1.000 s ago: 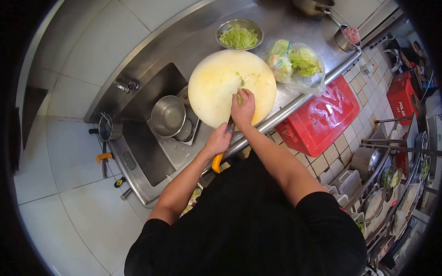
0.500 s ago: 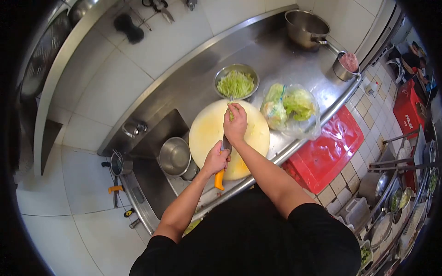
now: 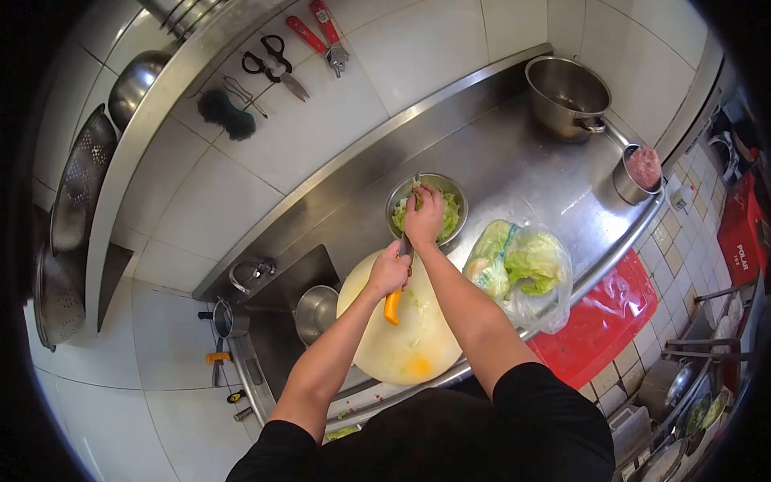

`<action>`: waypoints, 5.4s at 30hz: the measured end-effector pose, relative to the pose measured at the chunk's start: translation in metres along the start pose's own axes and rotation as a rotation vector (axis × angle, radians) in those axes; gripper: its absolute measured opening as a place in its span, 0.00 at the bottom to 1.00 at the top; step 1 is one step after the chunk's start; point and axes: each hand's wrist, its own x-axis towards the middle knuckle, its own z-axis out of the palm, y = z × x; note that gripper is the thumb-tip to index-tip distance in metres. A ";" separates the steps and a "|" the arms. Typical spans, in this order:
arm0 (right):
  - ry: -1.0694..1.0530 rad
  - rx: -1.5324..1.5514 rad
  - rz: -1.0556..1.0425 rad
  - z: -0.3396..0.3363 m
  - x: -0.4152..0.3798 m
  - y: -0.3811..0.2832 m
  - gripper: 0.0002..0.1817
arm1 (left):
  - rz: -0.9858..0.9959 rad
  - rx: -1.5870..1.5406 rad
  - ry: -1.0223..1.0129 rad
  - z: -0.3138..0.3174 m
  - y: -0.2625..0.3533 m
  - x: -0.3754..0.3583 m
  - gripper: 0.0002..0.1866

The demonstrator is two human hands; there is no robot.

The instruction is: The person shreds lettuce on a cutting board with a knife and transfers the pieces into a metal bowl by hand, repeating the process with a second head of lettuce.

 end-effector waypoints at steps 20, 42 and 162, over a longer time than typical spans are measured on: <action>-0.439 -0.058 -0.276 -0.019 0.038 0.014 0.08 | -0.227 -0.586 -0.029 -0.040 -0.036 -0.020 0.08; -0.811 -0.527 -0.412 -0.171 -0.101 0.027 0.28 | -0.314 -0.368 -0.128 -0.103 -0.228 -0.241 0.14; -0.145 -0.174 0.174 -0.351 0.002 -0.035 0.45 | -0.167 0.408 0.204 -0.017 -0.203 -0.175 0.15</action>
